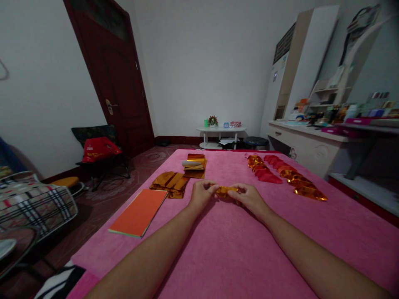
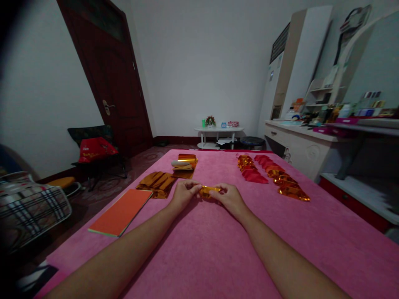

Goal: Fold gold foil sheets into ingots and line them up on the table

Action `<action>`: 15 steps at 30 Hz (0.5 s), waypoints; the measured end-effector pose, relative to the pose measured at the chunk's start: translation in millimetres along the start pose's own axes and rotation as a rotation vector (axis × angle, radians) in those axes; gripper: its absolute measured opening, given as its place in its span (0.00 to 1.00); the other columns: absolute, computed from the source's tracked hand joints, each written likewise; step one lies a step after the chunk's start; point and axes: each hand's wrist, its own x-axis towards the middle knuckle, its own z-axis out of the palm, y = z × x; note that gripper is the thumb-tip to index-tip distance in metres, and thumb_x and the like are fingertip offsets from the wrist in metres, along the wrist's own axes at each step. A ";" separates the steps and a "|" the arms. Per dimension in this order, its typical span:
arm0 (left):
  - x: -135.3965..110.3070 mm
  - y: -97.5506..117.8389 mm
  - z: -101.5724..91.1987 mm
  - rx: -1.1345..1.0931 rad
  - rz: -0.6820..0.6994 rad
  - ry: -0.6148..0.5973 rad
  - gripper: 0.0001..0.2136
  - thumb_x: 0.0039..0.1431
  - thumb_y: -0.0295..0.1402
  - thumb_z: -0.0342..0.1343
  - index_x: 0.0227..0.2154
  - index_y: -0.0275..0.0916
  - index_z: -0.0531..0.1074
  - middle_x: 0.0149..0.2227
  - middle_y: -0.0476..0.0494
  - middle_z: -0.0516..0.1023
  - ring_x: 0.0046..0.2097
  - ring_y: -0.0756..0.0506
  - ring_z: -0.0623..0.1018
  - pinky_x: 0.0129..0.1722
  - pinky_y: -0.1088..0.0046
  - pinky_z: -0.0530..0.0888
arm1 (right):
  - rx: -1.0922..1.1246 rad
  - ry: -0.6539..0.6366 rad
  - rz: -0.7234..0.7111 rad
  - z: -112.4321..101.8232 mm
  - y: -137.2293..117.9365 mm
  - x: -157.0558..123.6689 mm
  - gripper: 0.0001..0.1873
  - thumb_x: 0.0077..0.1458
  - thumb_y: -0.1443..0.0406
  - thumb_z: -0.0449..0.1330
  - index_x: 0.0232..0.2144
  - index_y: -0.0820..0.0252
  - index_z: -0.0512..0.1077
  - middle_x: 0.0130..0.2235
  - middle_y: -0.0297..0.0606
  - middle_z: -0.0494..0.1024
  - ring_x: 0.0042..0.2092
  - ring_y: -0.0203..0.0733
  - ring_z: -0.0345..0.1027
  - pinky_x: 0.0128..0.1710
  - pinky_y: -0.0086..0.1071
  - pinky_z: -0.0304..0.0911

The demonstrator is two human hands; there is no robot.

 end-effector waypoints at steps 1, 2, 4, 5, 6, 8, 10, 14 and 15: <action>-0.2 -0.2 0.9 -0.040 -0.012 0.005 0.11 0.44 0.34 0.62 0.26 0.29 0.75 0.18 0.47 0.73 0.19 0.52 0.70 0.20 0.77 0.67 | 0.007 0.010 -0.007 2.0 -0.1 -0.5 0.17 0.42 0.56 0.64 0.29 0.66 0.72 0.18 0.30 0.69 0.19 0.30 0.58 0.18 0.24 0.51; -0.7 -0.2 1.7 -0.078 -0.025 0.007 0.12 0.41 0.34 0.64 0.28 0.29 0.75 0.20 0.46 0.74 0.19 0.52 0.70 0.21 0.77 0.67 | 0.016 0.023 -0.007 3.9 0.0 -1.0 0.16 0.43 0.57 0.64 0.28 0.66 0.72 0.17 0.30 0.69 0.18 0.30 0.58 0.18 0.24 0.52; -2.6 0.8 2.9 -0.139 -0.058 -0.001 0.17 0.37 0.35 0.67 0.30 0.30 0.74 0.22 0.45 0.75 0.20 0.53 0.70 0.22 0.78 0.66 | 0.044 0.043 -0.003 6.8 0.3 -1.8 0.15 0.44 0.57 0.64 0.27 0.65 0.72 0.16 0.30 0.68 0.18 0.30 0.58 0.18 0.25 0.53; -3.8 1.9 3.2 -0.155 -0.077 -0.016 0.18 0.35 0.35 0.68 0.30 0.30 0.74 0.22 0.45 0.75 0.21 0.53 0.70 0.22 0.78 0.66 | 0.062 0.057 0.002 7.7 0.4 -2.0 0.15 0.44 0.57 0.63 0.27 0.65 0.72 0.16 0.30 0.68 0.18 0.30 0.58 0.18 0.25 0.54; -5.2 3.2 3.4 -0.162 -0.098 -0.041 0.18 0.35 0.36 0.69 0.29 0.30 0.74 0.21 0.45 0.75 0.21 0.53 0.70 0.22 0.78 0.65 | 0.080 0.076 0.006 8.0 0.4 -2.0 0.15 0.44 0.57 0.64 0.28 0.65 0.72 0.17 0.30 0.68 0.18 0.30 0.59 0.18 0.25 0.55; -7.9 6.1 3.4 -0.165 -0.135 -0.111 0.17 0.34 0.37 0.69 0.25 0.30 0.74 0.20 0.45 0.74 0.21 0.53 0.70 0.23 0.78 0.64 | 0.113 0.117 0.015 7.5 0.5 -1.8 0.15 0.44 0.57 0.64 0.29 0.65 0.72 0.17 0.30 0.69 0.19 0.30 0.59 0.18 0.24 0.55; -9.7 8.2 3.3 -0.166 -0.157 -0.174 0.17 0.36 0.39 0.68 0.22 0.29 0.73 0.20 0.44 0.74 0.22 0.53 0.70 0.23 0.78 0.63 | 0.148 0.146 0.024 6.1 0.9 -1.3 0.16 0.44 0.56 0.64 0.30 0.65 0.72 0.18 0.30 0.69 0.19 0.29 0.59 0.18 0.23 0.55; -10.2 8.1 2.5 -0.138 -0.156 -0.209 0.18 0.39 0.42 0.66 0.22 0.29 0.74 0.22 0.42 0.75 0.23 0.53 0.70 0.22 0.79 0.62 | 0.180 0.153 0.031 4.1 3.4 -0.6 0.17 0.43 0.56 0.65 0.29 0.65 0.72 0.18 0.29 0.68 0.19 0.28 0.58 0.17 0.22 0.54; -10.0 7.6 2.2 -0.123 -0.149 -0.210 0.18 0.40 0.43 0.66 0.22 0.29 0.74 0.23 0.41 0.76 0.23 0.53 0.71 0.23 0.79 0.62 | 0.182 0.151 0.031 4.1 4.1 -0.6 0.17 0.43 0.56 0.65 0.29 0.65 0.72 0.18 0.29 0.68 0.19 0.28 0.58 0.17 0.22 0.54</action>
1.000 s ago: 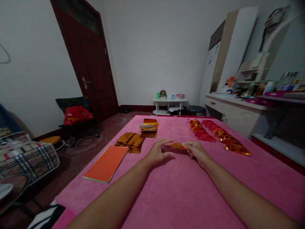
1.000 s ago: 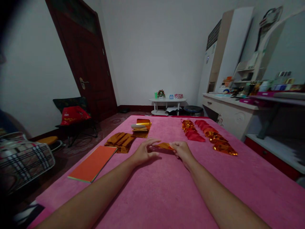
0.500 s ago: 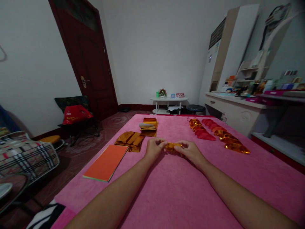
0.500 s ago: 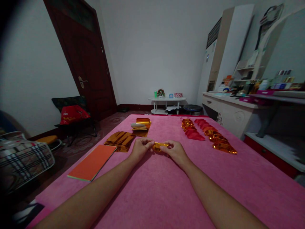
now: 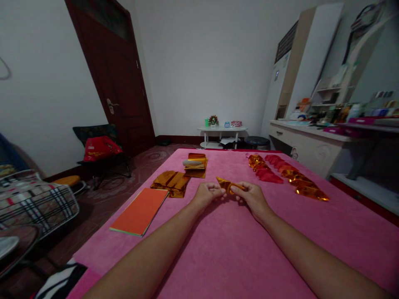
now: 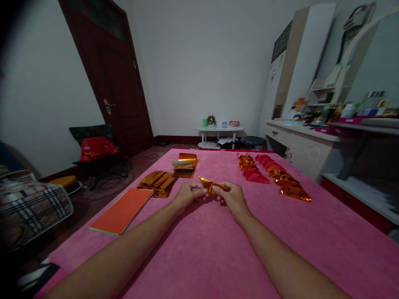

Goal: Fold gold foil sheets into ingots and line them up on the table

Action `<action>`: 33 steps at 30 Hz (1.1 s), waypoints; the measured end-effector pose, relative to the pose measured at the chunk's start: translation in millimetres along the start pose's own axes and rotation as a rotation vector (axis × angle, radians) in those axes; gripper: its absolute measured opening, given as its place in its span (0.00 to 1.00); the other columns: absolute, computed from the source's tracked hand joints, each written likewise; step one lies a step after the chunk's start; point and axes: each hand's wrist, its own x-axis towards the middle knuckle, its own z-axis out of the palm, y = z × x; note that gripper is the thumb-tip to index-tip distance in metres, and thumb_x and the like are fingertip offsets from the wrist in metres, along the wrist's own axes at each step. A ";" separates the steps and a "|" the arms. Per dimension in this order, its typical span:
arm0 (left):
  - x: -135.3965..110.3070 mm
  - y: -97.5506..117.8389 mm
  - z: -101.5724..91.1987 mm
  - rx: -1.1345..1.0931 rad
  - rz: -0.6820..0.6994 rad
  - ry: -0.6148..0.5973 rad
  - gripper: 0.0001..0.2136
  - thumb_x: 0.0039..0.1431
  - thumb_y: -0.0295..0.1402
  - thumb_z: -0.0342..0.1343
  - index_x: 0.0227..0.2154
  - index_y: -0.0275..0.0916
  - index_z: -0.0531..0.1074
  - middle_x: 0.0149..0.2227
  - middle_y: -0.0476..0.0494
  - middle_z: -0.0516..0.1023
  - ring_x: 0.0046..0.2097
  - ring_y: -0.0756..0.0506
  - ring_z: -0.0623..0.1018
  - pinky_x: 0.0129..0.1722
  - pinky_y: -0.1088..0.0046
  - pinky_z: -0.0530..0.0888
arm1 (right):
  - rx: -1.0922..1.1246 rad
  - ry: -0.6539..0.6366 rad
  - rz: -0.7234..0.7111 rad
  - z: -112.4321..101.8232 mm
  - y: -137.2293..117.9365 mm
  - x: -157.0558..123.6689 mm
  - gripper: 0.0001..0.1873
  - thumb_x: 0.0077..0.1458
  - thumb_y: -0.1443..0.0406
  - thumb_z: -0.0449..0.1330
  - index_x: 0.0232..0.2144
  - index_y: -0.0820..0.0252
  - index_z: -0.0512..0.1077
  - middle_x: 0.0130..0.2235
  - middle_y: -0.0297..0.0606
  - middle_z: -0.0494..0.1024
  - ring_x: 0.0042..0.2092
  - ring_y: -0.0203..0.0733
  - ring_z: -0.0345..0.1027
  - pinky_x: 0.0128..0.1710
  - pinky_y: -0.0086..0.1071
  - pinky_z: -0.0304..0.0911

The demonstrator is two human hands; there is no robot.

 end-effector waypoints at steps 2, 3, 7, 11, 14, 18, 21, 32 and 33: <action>0.2 -0.4 -0.5 0.028 0.016 0.003 0.19 0.42 0.45 0.64 0.25 0.29 0.75 0.24 0.41 0.76 0.24 0.52 0.71 0.23 0.79 0.62 | -0.002 -0.014 0.001 0.4 0.8 -0.3 0.17 0.43 0.56 0.65 0.28 0.64 0.72 0.17 0.28 0.68 0.18 0.29 0.58 0.17 0.22 0.54; 0.1 -0.2 -0.3 0.035 0.022 0.008 0.20 0.42 0.45 0.64 0.27 0.29 0.76 0.24 0.41 0.77 0.23 0.52 0.71 0.22 0.79 0.62 | -0.006 -0.023 0.002 0.9 0.9 -0.5 0.17 0.43 0.56 0.66 0.28 0.65 0.71 0.17 0.28 0.68 0.18 0.29 0.58 0.17 0.22 0.54; -1.6 2.8 2.8 0.003 0.047 0.047 0.20 0.39 0.44 0.66 0.29 0.29 0.76 0.25 0.40 0.77 0.21 0.52 0.71 0.21 0.78 0.62 | -0.009 -0.085 -0.025 2.5 0.0 -1.7 0.18 0.47 0.53 0.62 0.25 0.64 0.71 0.16 0.30 0.68 0.17 0.29 0.58 0.16 0.23 0.54; -2.0 3.2 5.2 -0.020 0.061 0.089 0.19 0.39 0.43 0.67 0.27 0.29 0.76 0.24 0.40 0.78 0.20 0.52 0.71 0.21 0.78 0.65 | -0.030 -0.099 -0.063 2.2 0.1 -1.2 0.19 0.51 0.52 0.59 0.25 0.64 0.72 0.17 0.31 0.69 0.17 0.30 0.59 0.17 0.24 0.55; -0.2 0.0 3.4 -0.036 0.059 0.102 0.19 0.40 0.43 0.66 0.27 0.30 0.75 0.23 0.41 0.77 0.20 0.51 0.72 0.22 0.76 0.68 | -0.116 -0.011 -0.113 1.5 0.8 0.0 0.15 0.49 0.56 0.61 0.29 0.64 0.75 0.20 0.33 0.72 0.20 0.33 0.63 0.21 0.26 0.60; 2.7 -3.7 -2.1 -0.074 0.074 0.080 0.21 0.43 0.43 0.65 0.35 0.30 0.74 0.27 0.39 0.78 0.26 0.49 0.76 0.25 0.76 0.69 | -0.263 0.044 -0.289 0.8 -0.4 0.4 0.10 0.49 0.61 0.60 0.27 0.63 0.76 0.25 0.37 0.75 0.26 0.38 0.68 0.26 0.30 0.63; 4.0 -4.6 -4.5 -0.127 0.032 0.052 0.23 0.46 0.46 0.62 0.36 0.27 0.75 0.29 0.36 0.78 0.27 0.49 0.76 0.27 0.76 0.69 | -0.382 0.083 -0.453 0.8 -2.1 -0.3 0.08 0.49 0.64 0.60 0.26 0.62 0.77 0.27 0.39 0.76 0.29 0.39 0.69 0.29 0.31 0.62; 6.4 -7.3 -1.7 -0.192 0.013 0.036 0.22 0.44 0.45 0.64 0.33 0.27 0.77 0.34 0.34 0.79 0.33 0.47 0.77 0.38 0.71 0.72 | -0.470 0.088 -0.483 2.5 -6.9 -2.2 0.12 0.54 0.63 0.56 0.24 0.62 0.76 0.26 0.37 0.74 0.29 0.39 0.67 0.29 0.30 0.60; 6.0 -7.0 -1.5 -0.185 0.014 0.040 0.21 0.45 0.44 0.64 0.33 0.27 0.77 0.34 0.34 0.79 0.33 0.47 0.77 0.36 0.72 0.71 | -0.470 0.084 -0.482 2.4 -6.9 -2.3 0.13 0.54 0.63 0.56 0.23 0.62 0.76 0.26 0.37 0.74 0.29 0.39 0.67 0.29 0.30 0.60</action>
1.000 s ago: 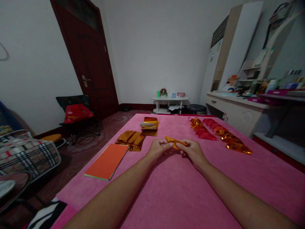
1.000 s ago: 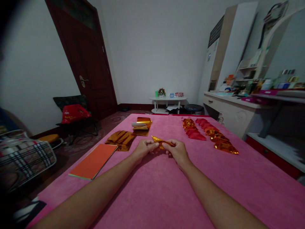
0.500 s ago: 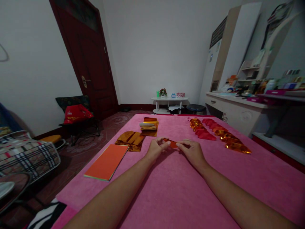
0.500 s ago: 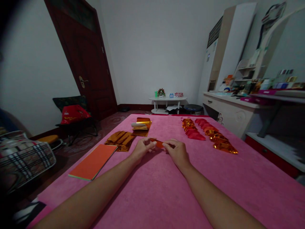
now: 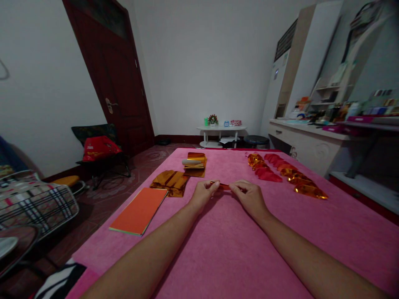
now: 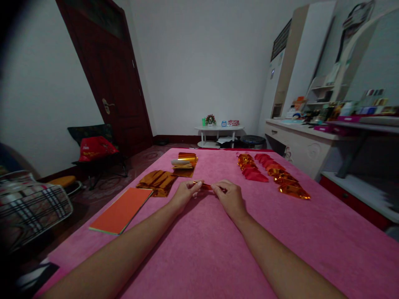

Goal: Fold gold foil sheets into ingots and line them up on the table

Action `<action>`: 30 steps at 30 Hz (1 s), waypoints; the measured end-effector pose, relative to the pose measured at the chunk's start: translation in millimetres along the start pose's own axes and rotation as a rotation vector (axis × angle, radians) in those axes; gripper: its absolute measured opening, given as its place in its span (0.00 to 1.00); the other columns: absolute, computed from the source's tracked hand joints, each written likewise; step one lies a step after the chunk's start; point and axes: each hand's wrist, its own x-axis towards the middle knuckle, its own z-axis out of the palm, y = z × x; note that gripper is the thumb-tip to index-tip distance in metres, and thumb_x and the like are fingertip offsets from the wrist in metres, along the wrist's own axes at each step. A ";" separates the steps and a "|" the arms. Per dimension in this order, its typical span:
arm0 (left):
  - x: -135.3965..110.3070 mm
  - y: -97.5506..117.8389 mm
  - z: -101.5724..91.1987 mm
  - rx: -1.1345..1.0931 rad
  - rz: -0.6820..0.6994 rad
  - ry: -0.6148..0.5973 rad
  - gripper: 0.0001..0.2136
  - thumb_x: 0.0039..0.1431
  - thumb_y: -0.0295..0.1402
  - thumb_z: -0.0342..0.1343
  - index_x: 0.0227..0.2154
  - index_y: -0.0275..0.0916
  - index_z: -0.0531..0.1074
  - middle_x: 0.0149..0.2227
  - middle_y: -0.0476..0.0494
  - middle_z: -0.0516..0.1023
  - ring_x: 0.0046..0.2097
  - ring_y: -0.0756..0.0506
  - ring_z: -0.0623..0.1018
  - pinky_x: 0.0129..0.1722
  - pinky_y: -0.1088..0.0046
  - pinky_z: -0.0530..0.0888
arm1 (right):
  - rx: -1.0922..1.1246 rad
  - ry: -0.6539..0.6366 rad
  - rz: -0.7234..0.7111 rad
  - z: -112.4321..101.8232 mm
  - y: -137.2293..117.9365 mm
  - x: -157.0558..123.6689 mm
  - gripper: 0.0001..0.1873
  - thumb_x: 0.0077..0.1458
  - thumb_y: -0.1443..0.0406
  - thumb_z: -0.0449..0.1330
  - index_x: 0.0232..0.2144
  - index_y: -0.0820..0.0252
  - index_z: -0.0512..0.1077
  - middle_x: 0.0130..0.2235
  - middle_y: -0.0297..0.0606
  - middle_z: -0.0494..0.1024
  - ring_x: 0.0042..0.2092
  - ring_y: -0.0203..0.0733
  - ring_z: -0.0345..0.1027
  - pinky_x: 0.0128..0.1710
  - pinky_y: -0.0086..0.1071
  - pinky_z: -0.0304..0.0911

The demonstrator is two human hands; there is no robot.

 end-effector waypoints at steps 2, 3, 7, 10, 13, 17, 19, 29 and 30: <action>-0.7 0.0 -0.1 0.017 0.001 0.017 0.21 0.45 0.43 0.64 0.35 0.28 0.77 0.33 0.36 0.79 0.31 0.48 0.77 0.33 0.75 0.70 | 0.005 -0.007 0.003 0.0 0.7 -0.6 0.13 0.54 0.64 0.56 0.23 0.62 0.76 0.26 0.37 0.74 0.28 0.39 0.67 0.29 0.30 0.60; -0.9 -0.4 -0.3 0.026 -0.001 0.030 0.21 0.45 0.42 0.64 0.36 0.28 0.77 0.33 0.36 0.79 0.30 0.48 0.77 0.31 0.76 0.69 | 0.007 -0.008 0.007 0.2 1.4 -1.0 0.12 0.54 0.64 0.56 0.23 0.62 0.76 0.26 0.37 0.75 0.28 0.39 0.67 0.29 0.30 0.60; 0.0 -3.6 -2.0 0.012 -0.017 0.070 0.21 0.43 0.37 0.65 0.40 0.30 0.75 0.34 0.37 0.79 0.30 0.49 0.76 0.28 0.78 0.68 | -0.003 0.020 -0.001 2.0 4.3 -1.5 0.09 0.52 0.64 0.58 0.26 0.61 0.76 0.28 0.38 0.76 0.30 0.39 0.68 0.30 0.30 0.62; 0.9 -5.6 -1.9 0.000 -0.019 0.100 0.18 0.44 0.32 0.64 0.41 0.30 0.75 0.34 0.38 0.80 0.29 0.50 0.76 0.28 0.78 0.68 | -0.053 0.027 -0.066 3.5 2.6 -1.6 0.05 0.50 0.65 0.60 0.27 0.61 0.76 0.29 0.38 0.76 0.31 0.40 0.68 0.31 0.31 0.63; 0.6 -6.1 1.3 0.059 0.021 0.115 0.13 0.45 0.25 0.60 0.37 0.29 0.77 0.34 0.39 0.80 0.32 0.49 0.77 0.32 0.76 0.70 | -0.104 -0.008 -0.128 4.8 -2.1 -2.7 0.05 0.51 0.66 0.59 0.29 0.60 0.75 0.30 0.38 0.75 0.33 0.40 0.68 0.34 0.32 0.64; 0.0 -7.4 8.2 0.079 0.075 0.145 0.16 0.39 0.17 0.57 0.35 0.30 0.77 0.38 0.38 0.80 0.39 0.45 0.78 0.43 0.69 0.73 | -0.164 -0.045 -0.153 7.3 -2.4 -3.5 0.08 0.50 0.71 0.56 0.31 0.60 0.74 0.33 0.39 0.74 0.34 0.40 0.67 0.36 0.32 0.64; 0.6 -9.2 10.4 0.078 0.092 0.152 0.19 0.38 0.14 0.56 0.37 0.30 0.76 0.41 0.37 0.79 0.41 0.44 0.78 0.45 0.66 0.73 | -0.225 -0.036 -0.123 8.7 2.2 -2.9 0.11 0.46 0.73 0.54 0.32 0.61 0.74 0.33 0.40 0.74 0.35 0.40 0.67 0.36 0.32 0.63; 2.0 -9.2 0.0 0.757 0.137 0.247 0.09 0.50 0.26 0.53 0.33 0.31 0.76 0.27 0.42 0.78 0.27 0.48 0.75 0.28 0.75 0.68 | -0.224 -0.007 0.040 7.5 7.1 -2.6 0.12 0.46 0.70 0.51 0.27 0.62 0.75 0.24 0.36 0.75 0.26 0.38 0.66 0.27 0.28 0.59; 0.4 -7.9 0.0 0.781 0.140 0.252 0.07 0.49 0.27 0.53 0.28 0.31 0.76 0.24 0.43 0.76 0.26 0.48 0.73 0.27 0.75 0.67 | -0.217 -0.004 0.046 7.1 6.8 -2.7 0.12 0.46 0.70 0.51 0.28 0.62 0.75 0.24 0.36 0.75 0.26 0.38 0.67 0.27 0.28 0.59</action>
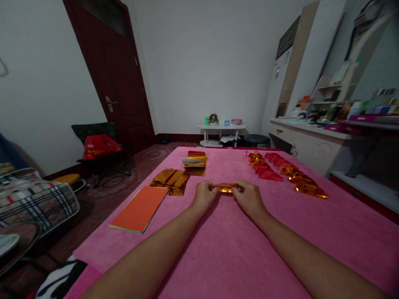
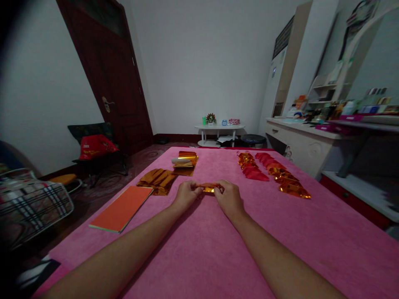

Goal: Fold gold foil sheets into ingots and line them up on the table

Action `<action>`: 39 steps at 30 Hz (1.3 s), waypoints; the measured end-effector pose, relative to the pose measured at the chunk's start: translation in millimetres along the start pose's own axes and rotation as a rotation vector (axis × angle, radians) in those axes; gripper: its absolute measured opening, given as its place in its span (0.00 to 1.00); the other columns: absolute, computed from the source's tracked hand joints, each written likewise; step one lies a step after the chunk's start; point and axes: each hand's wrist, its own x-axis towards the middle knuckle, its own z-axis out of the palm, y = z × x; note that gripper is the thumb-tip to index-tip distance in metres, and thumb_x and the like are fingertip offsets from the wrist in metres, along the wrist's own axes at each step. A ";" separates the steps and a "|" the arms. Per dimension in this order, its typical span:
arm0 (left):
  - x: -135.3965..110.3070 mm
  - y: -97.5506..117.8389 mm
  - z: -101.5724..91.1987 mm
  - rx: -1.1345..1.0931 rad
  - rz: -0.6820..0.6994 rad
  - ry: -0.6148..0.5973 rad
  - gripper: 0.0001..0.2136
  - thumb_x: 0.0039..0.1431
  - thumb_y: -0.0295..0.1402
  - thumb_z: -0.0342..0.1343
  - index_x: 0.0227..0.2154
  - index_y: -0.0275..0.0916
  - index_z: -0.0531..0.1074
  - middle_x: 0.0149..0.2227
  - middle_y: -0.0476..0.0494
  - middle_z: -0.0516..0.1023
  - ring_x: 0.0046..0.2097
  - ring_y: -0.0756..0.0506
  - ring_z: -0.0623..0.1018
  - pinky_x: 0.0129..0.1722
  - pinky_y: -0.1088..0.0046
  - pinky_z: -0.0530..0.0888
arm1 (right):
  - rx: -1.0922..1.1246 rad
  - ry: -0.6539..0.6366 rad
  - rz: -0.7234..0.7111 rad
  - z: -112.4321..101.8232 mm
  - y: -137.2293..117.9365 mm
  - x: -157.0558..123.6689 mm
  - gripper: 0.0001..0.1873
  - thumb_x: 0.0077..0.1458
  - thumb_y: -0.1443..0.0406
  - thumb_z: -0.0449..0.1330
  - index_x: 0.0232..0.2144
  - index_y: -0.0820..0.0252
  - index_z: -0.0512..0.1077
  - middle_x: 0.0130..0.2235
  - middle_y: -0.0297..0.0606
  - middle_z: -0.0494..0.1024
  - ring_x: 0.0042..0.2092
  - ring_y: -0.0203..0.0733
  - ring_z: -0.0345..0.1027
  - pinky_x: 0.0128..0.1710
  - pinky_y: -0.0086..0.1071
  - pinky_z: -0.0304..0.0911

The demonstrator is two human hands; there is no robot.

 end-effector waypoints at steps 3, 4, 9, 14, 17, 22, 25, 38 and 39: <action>-5.5 5.0 -2.9 0.138 0.024 0.017 0.06 0.48 0.30 0.54 0.23 0.34 0.75 0.23 0.45 0.75 0.27 0.48 0.72 0.27 0.75 0.63 | 0.019 -0.006 0.053 0.0 3.6 1.2 0.12 0.48 0.68 0.51 0.32 0.61 0.75 0.28 0.37 0.77 0.28 0.39 0.68 0.27 0.29 0.60; -7.5 6.9 -3.7 0.217 0.031 0.013 0.07 0.49 0.31 0.53 0.24 0.35 0.75 0.23 0.44 0.75 0.28 0.47 0.72 0.28 0.75 0.62 | 0.014 -0.012 0.075 0.2 5.8 1.9 0.12 0.49 0.67 0.51 0.32 0.61 0.74 0.29 0.37 0.77 0.28 0.39 0.68 0.28 0.29 0.60; -14.6 15.6 -9.2 0.601 0.085 -0.004 0.13 0.57 0.38 0.48 0.31 0.38 0.76 0.32 0.38 0.79 0.35 0.43 0.75 0.31 0.73 0.62 | -0.117 -0.051 0.114 -1.0 12.3 3.4 0.10 0.50 0.64 0.52 0.24 0.60 0.72 0.23 0.34 0.74 0.27 0.38 0.67 0.27 0.28 0.56; -14.9 20.8 -13.1 0.785 0.104 -0.029 0.23 0.62 0.45 0.39 0.35 0.36 0.77 0.33 0.33 0.78 0.36 0.41 0.76 0.35 0.69 0.63 | -0.288 -0.079 0.075 -4.5 4.0 -1.3 0.13 0.54 0.62 0.51 0.22 0.58 0.71 0.21 0.35 0.73 0.25 0.37 0.66 0.25 0.27 0.52; -14.5 21.6 -11.8 0.801 0.111 -0.040 0.26 0.63 0.46 0.36 0.35 0.36 0.78 0.33 0.32 0.78 0.35 0.41 0.76 0.34 0.69 0.63 | -0.396 -0.072 0.066 -4.7 -2.5 -3.4 0.15 0.57 0.59 0.50 0.27 0.56 0.74 0.25 0.38 0.77 0.28 0.40 0.69 0.25 0.29 0.50; -15.5 21.5 -8.4 0.748 0.133 -0.024 0.27 0.64 0.46 0.36 0.33 0.36 0.79 0.32 0.33 0.79 0.34 0.41 0.76 0.32 0.69 0.62 | -0.502 -0.075 0.088 -4.7 -10.4 -4.5 0.16 0.58 0.56 0.49 0.32 0.53 0.76 0.29 0.40 0.79 0.31 0.43 0.72 0.25 0.30 0.49; -16.5 22.8 -6.7 0.709 0.114 -0.027 0.28 0.64 0.46 0.35 0.34 0.36 0.79 0.32 0.33 0.79 0.34 0.42 0.76 0.31 0.70 0.61 | -0.554 -0.073 0.086 -5.2 -15.3 -5.6 0.19 0.60 0.56 0.47 0.30 0.54 0.75 0.28 0.41 0.79 0.30 0.44 0.72 0.25 0.31 0.48; -15.1 19.2 0.0 0.524 0.148 0.009 0.28 0.65 0.45 0.35 0.29 0.36 0.78 0.28 0.38 0.79 0.28 0.46 0.74 0.26 0.72 0.54 | -0.528 -0.041 0.052 -5.3 -17.1 -5.4 0.23 0.63 0.59 0.43 0.28 0.57 0.74 0.28 0.41 0.79 0.29 0.42 0.72 0.27 0.31 0.50; -15.0 18.8 0.7 0.506 0.152 0.008 0.27 0.65 0.45 0.35 0.28 0.36 0.78 0.28 0.38 0.79 0.28 0.46 0.73 0.26 0.72 0.54 | -0.529 -0.034 0.049 -5.0 -16.6 -5.4 0.23 0.63 0.59 0.42 0.28 0.57 0.74 0.28 0.41 0.79 0.29 0.41 0.71 0.27 0.31 0.50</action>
